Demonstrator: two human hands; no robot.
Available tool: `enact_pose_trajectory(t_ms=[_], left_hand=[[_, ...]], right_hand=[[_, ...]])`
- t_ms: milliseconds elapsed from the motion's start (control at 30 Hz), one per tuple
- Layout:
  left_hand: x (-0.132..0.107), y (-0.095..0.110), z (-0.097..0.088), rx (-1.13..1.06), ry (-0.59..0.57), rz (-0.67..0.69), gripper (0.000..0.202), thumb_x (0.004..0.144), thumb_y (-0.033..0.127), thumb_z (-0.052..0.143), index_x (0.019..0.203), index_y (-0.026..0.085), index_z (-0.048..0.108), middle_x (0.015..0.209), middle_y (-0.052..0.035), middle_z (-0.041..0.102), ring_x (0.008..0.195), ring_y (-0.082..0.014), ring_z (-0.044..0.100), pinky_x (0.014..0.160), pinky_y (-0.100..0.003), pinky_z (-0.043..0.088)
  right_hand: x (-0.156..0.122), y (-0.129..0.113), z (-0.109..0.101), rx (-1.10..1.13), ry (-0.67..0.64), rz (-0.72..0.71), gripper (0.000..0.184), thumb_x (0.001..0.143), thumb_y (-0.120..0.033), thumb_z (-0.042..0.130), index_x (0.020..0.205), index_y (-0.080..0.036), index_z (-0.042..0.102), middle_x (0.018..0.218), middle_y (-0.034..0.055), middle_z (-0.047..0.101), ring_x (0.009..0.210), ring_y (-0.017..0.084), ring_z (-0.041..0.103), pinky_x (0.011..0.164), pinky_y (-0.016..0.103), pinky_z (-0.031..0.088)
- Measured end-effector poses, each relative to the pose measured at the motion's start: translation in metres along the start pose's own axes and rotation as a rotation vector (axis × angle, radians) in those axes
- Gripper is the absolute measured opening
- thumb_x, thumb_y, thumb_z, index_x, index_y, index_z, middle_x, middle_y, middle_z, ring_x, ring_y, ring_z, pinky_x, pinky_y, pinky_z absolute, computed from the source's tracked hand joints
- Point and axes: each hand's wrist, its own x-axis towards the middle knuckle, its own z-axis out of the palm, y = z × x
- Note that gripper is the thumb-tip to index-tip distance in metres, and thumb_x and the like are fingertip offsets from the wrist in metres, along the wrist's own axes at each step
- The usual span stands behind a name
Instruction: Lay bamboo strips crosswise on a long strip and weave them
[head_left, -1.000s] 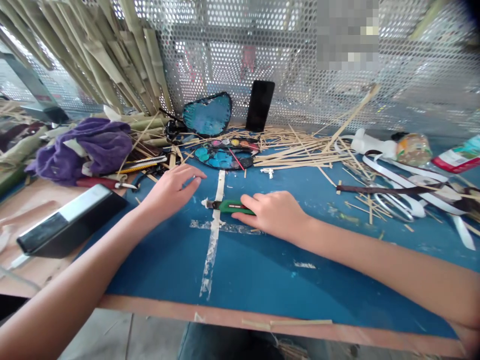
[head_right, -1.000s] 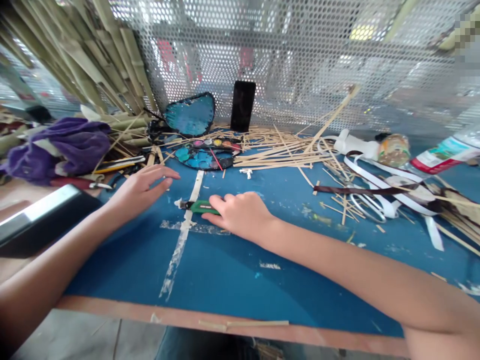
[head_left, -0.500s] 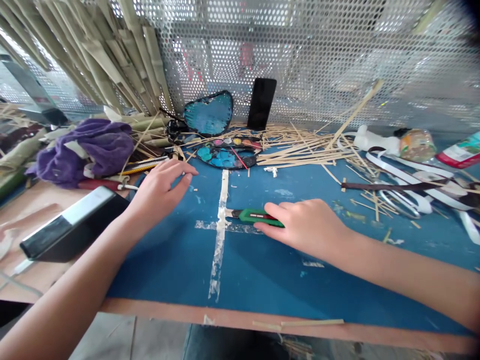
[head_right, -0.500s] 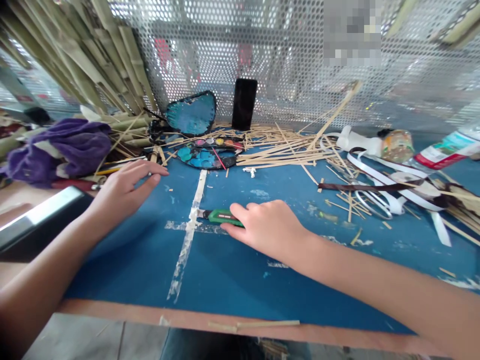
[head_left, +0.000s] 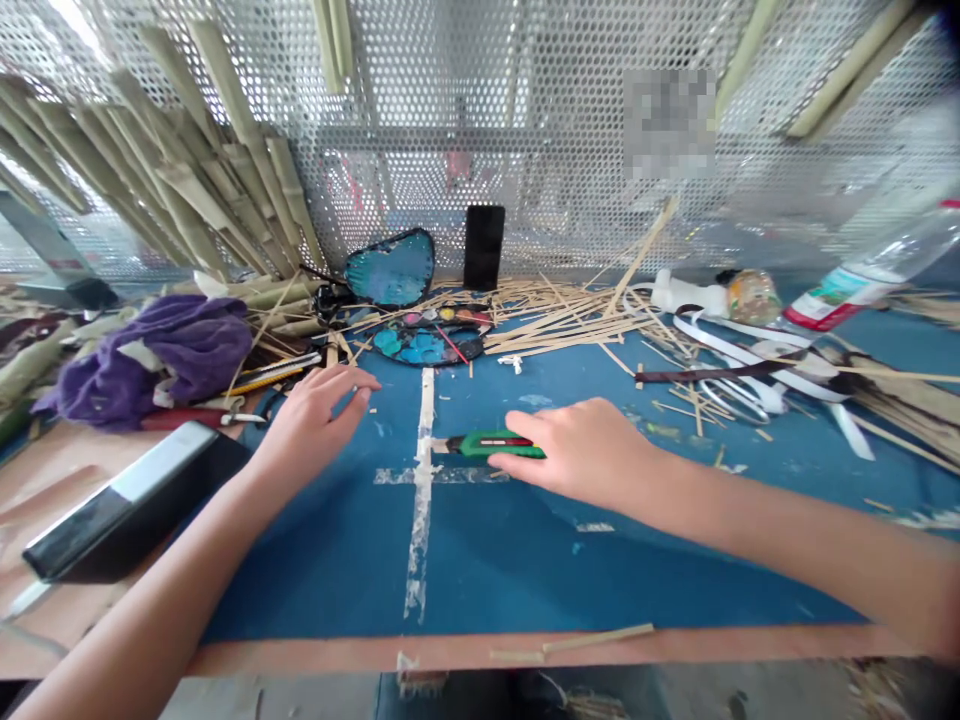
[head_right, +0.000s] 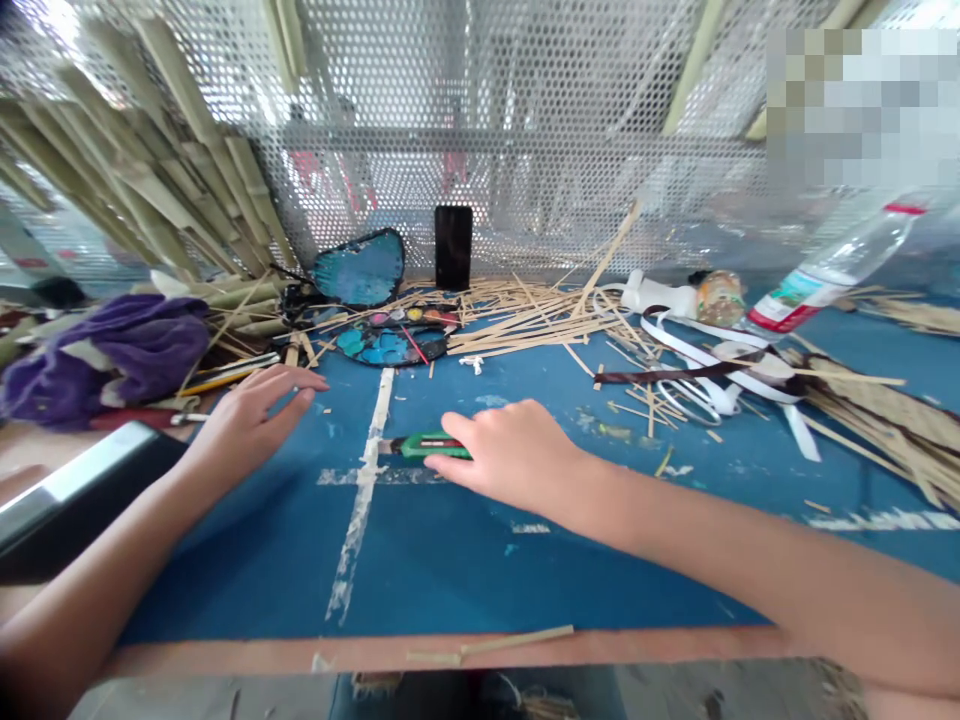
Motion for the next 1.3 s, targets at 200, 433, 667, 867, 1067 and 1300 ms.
enact_pose_trajectory(t_ms=[200, 433, 667, 867, 1067, 1300], left_hand=[[-0.001, -0.020, 0.015, -0.124, 0.024, -0.031, 0.036, 0.097, 0.044, 0.040, 0.101, 0.022, 0.068, 0.111, -0.0053, 0.069, 0.108, -0.0233, 0.061, 0.101, -0.037, 0.043], [0.001, -0.029, 0.011, -0.128, 0.072, -0.096, 0.037, 0.095, 0.047, 0.042, 0.103, 0.023, 0.068, 0.113, -0.0058, 0.068, 0.110, -0.0242, 0.060, 0.103, -0.036, 0.041], [0.005, -0.030, 0.014, -0.157, 0.049, -0.134, 0.038, 0.093, 0.049, 0.044, 0.102, 0.022, 0.069, 0.113, -0.0051, 0.068, 0.110, -0.0244, 0.061, 0.103, -0.035, 0.041], [0.007, -0.022, 0.013, -0.144, 0.033, -0.147, 0.037, 0.093, 0.046, 0.043, 0.102, 0.021, 0.068, 0.112, -0.0055, 0.067, 0.108, -0.0238, 0.060, 0.101, -0.035, 0.041], [0.007, -0.018, 0.014, -0.131, 0.017, -0.141, 0.035, 0.093, 0.044, 0.043, 0.102, 0.021, 0.068, 0.112, -0.0044, 0.067, 0.107, -0.0230, 0.060, 0.100, -0.035, 0.042], [0.009, -0.026, 0.020, -0.145, 0.028, -0.104, 0.035, 0.094, 0.042, 0.043, 0.101, 0.021, 0.069, 0.113, -0.0051, 0.067, 0.110, -0.0222, 0.060, 0.105, -0.035, 0.040]], right_hand=[[-0.028, -0.006, 0.011, 0.026, -0.009, 0.011, 0.041, 0.097, -0.059, 0.045, 0.094, -0.024, 0.065, 0.073, 0.0022, 0.073, 0.064, 0.020, 0.069, 0.052, 0.030, 0.009], [-0.017, -0.013, 0.012, 0.037, 0.056, -0.054, 0.040, 0.096, -0.057, 0.050, 0.090, -0.020, 0.066, 0.069, 0.0045, 0.072, 0.059, 0.019, 0.067, 0.050, 0.029, 0.014], [-0.011, -0.015, 0.021, 0.068, 0.042, -0.035, 0.042, 0.096, -0.059, 0.048, 0.096, -0.021, 0.066, 0.072, 0.0042, 0.073, 0.062, 0.020, 0.067, 0.050, 0.028, 0.016], [-0.010, -0.013, 0.027, 0.056, 0.033, -0.038, 0.047, 0.098, -0.062, 0.041, 0.100, -0.022, 0.066, 0.075, 0.0046, 0.073, 0.067, 0.021, 0.070, 0.051, 0.030, 0.012], [-0.007, -0.013, 0.029, 0.054, 0.010, -0.033, 0.050, 0.099, -0.063, 0.037, 0.103, -0.022, 0.065, 0.076, 0.0047, 0.074, 0.069, 0.022, 0.070, 0.050, 0.030, 0.012], [0.001, -0.022, 0.035, 0.060, 0.029, -0.050, 0.051, 0.100, -0.063, 0.035, 0.107, -0.022, 0.065, 0.078, 0.0048, 0.074, 0.068, 0.021, 0.069, 0.051, 0.031, 0.013]])
